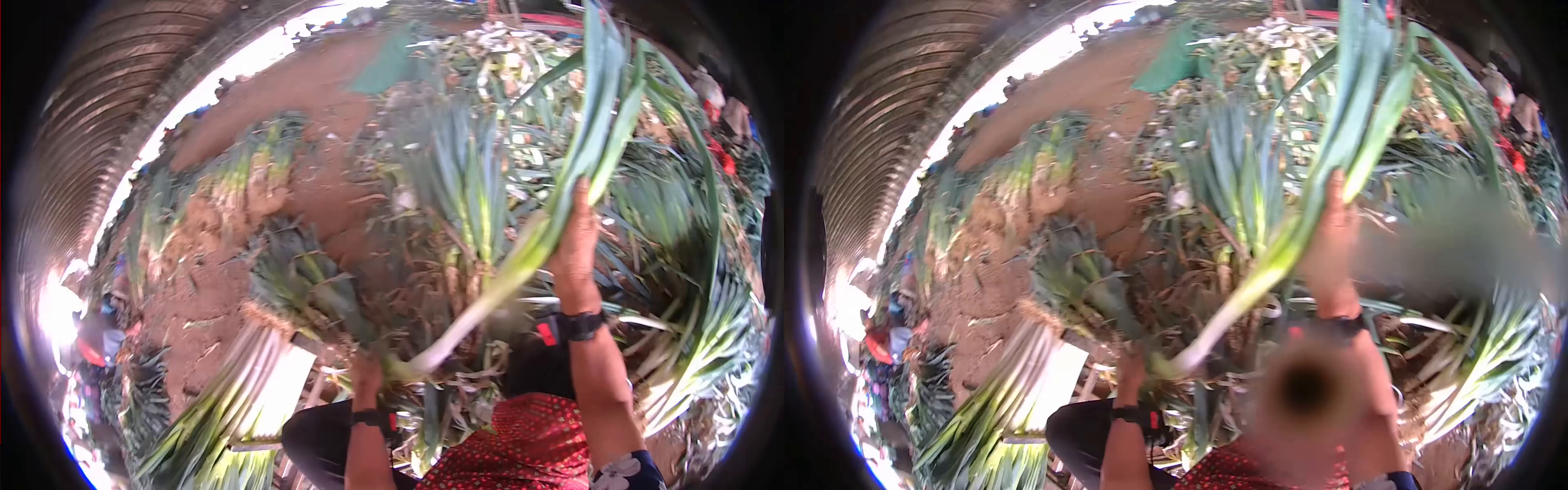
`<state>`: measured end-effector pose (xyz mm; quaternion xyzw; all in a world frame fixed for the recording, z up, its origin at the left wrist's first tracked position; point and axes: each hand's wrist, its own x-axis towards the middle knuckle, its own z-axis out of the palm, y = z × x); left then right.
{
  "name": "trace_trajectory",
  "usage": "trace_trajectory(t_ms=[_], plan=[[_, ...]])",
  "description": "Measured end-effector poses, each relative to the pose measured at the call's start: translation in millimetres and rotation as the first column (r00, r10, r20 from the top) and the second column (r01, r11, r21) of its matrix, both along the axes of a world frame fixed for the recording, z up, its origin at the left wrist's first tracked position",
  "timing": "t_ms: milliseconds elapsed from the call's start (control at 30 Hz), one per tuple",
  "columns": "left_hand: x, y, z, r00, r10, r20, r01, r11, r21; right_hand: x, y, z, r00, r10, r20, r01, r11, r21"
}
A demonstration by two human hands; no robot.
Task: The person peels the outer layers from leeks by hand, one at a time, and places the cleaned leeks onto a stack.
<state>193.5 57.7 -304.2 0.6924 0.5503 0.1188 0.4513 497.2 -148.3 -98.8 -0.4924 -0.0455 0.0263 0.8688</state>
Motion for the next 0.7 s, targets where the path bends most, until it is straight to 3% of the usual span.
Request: trace_trajectory(t_ms=[33, 67, 100, 133, 167, 200, 233, 267, 300, 333, 367, 400, 433, 467, 500, 567, 700], plan=[[-1, -1, 10, 0.953, -0.152, -0.261, 0.204, 0.962, 0.183, 5, 1, 0, 0.999, 0.025, 0.037, -0.025, 1.0, 0.002], [-3, 3, -13, 0.944, -0.311, -0.11, 0.329, 0.87, 0.366, 6, 1, 1, 0.999, 0.04, 0.017, -0.04, 0.999, -0.021], [8, -18, 27, 0.937, -0.335, 0.095, 0.33, 0.942, 0.066, 17, 0, -10, 1.0, -0.018, 0.01, 0.019, 0.994, -0.108], [20, -24, -8, 0.773, -0.52, 0.363, 0.488, 0.853, 0.185, 23, 1, -14, 0.999, 0.024, -0.038, -0.027, 0.997, -0.071], [40, -49, 51, 0.724, -0.651, 0.23, 0.63, 0.759, 0.165, 23, 6, -24, 0.985, -0.035, 0.168, 0.039, 0.999, -0.019], [45, -76, 58, 0.709, -0.697, 0.109, 0.536, 0.633, 0.558, 28, 8, -29, 0.992, 0.014, 0.124, -0.029, 0.992, 0.122], [48, -83, 67, 0.675, -0.726, 0.129, 0.533, 0.602, 0.595, 32, 6, -29, 0.987, 0.058, 0.15, -0.074, 0.991, 0.108], [51, -90, 63, 0.713, -0.693, 0.102, 0.513, 0.615, 0.598, 51, -1, -45, 0.993, 0.089, 0.08, -0.096, 0.991, 0.09], [52, -91, 49, 0.709, -0.688, 0.155, 0.618, 0.711, 0.335, 56, -2, -48, 0.997, 0.077, 0.005, -0.077, 0.985, 0.152], [48, -97, 30, 0.659, -0.678, 0.324, 0.565, 0.732, 0.381, 64, -10, -55, 0.99, 0.141, -0.027, -0.134, 0.977, 0.166], [48, -102, 26, 0.642, -0.705, 0.301, 0.607, 0.707, 0.362, 95, -17, -79, 0.974, 0.2, -0.101, -0.184, 0.971, 0.153], [51, -106, 12, 0.622, -0.742, 0.251, 0.6, 0.657, 0.456, 99, -22, -77, 0.967, 0.253, -0.009, -0.25, 0.962, 0.112], [51, -109, 29, 0.558, -0.781, 0.28, 0.604, 0.614, 0.508, 121, -31, -101, 0.974, 0.221, 0.05, -0.224, 0.973, 0.054], [51, -113, 54, 0.558, -0.777, 0.29, 0.737, 0.625, 0.257, 150, -42, -132, 0.976, 0.182, 0.116, -0.183, 0.983, -0.004], [53, -117, 54, 0.51, -0.784, 0.354, 0.744, 0.609, 0.276, 165, -49, -149, 0.971, 0.209, 0.118, -0.211, 0.977, 0.001], [33, -121, 137, 0.497, -0.75, 0.435, 0.847, 0.529, -0.056, 188, -59, -174, 0.948, 0.102, 0.302, -0.053, 0.985, -0.166], [27, -132, 117, 0.439, -0.805, 0.398, 0.85, 0.517, 0.107, 206, -67, -210, 0.977, 0.184, 0.105, -0.157, 0.961, -0.226]])
